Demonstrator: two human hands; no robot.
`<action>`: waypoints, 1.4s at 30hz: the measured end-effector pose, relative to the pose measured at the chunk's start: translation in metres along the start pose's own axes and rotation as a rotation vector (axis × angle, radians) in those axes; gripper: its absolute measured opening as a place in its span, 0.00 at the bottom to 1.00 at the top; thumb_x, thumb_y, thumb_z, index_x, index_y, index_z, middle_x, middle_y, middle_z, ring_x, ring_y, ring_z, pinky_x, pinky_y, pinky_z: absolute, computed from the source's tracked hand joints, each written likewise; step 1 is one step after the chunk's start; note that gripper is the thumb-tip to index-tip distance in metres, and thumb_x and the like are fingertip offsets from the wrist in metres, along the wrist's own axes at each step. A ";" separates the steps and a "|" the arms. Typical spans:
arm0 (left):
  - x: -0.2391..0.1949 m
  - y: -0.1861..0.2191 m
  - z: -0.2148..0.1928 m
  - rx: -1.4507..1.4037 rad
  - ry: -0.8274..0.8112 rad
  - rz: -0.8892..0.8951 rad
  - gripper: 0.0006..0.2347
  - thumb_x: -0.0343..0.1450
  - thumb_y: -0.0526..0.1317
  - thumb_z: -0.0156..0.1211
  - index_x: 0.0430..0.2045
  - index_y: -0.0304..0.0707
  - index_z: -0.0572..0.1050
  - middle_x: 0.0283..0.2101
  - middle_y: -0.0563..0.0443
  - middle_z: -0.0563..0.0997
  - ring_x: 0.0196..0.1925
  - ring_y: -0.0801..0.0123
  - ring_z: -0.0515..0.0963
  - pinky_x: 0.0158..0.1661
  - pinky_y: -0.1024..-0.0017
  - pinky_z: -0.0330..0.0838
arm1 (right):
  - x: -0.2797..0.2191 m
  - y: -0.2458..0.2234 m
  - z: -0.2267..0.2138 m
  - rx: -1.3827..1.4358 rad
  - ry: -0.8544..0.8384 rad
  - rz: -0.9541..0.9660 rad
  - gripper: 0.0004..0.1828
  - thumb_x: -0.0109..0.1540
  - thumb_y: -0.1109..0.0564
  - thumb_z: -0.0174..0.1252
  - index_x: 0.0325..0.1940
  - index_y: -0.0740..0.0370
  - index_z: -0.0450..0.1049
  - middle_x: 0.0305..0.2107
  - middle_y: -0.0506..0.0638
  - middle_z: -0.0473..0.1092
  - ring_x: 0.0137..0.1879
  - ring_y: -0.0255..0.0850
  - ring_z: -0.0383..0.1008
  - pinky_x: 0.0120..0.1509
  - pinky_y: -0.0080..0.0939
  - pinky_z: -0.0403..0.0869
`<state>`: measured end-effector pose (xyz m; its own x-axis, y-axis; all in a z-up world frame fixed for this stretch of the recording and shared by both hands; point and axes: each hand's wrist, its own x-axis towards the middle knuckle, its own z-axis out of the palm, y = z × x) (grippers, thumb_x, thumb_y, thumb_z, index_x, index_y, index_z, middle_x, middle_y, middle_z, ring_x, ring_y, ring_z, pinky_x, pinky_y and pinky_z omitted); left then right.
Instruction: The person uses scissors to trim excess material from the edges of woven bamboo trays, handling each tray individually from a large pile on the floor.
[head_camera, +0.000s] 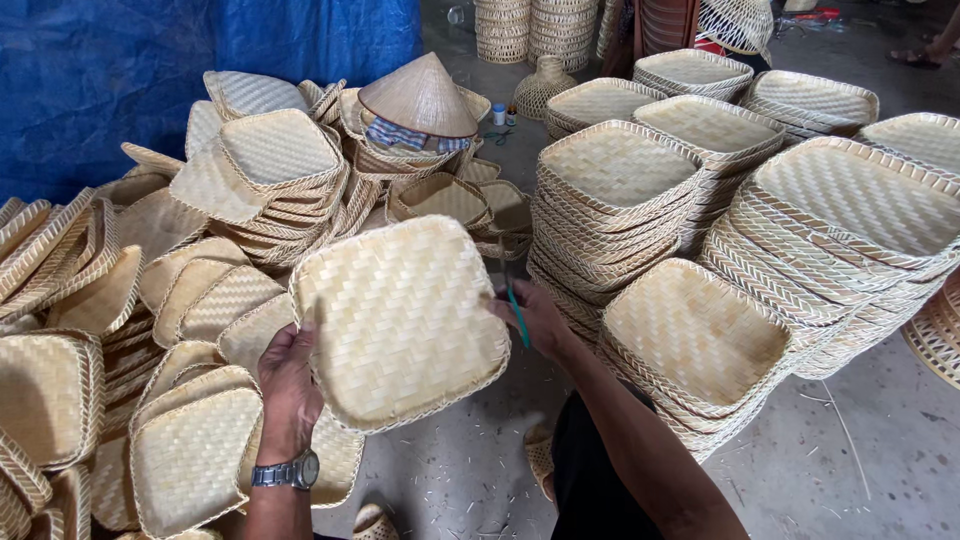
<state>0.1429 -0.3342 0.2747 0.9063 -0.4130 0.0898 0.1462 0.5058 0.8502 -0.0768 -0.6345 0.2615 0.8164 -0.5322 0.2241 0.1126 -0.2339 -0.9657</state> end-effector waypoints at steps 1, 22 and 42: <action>-0.001 0.002 0.003 -0.041 -0.020 -0.006 0.07 0.76 0.36 0.63 0.43 0.32 0.78 0.43 0.50 0.83 0.41 0.74 0.79 0.45 0.77 0.74 | 0.001 0.002 0.001 0.074 0.058 0.000 0.13 0.62 0.52 0.65 0.44 0.65 0.78 0.32 0.43 0.73 0.37 0.29 0.69 0.42 0.33 0.70; -0.004 -0.013 0.009 -0.241 -0.042 0.051 0.14 0.79 0.42 0.51 0.53 0.29 0.74 0.55 0.43 0.79 0.57 0.62 0.77 0.62 0.62 0.70 | 0.002 0.008 0.000 0.209 0.093 -0.043 0.11 0.67 0.56 0.60 0.42 0.69 0.76 0.27 0.49 0.73 0.31 0.34 0.74 0.38 0.34 0.74; -0.030 0.015 0.036 -0.503 -0.192 0.046 0.20 0.78 0.46 0.52 0.63 0.33 0.68 0.64 0.47 0.75 0.64 0.61 0.74 0.66 0.59 0.67 | 0.011 -0.046 -0.007 0.453 0.050 -0.156 0.11 0.72 0.56 0.57 0.43 0.70 0.72 0.31 0.51 0.74 0.35 0.37 0.77 0.41 0.38 0.77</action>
<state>0.1036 -0.3412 0.3038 0.8342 -0.4894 0.2542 0.3232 0.8073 0.4937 -0.0773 -0.6354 0.3095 0.7434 -0.5597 0.3662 0.4760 0.0582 -0.8775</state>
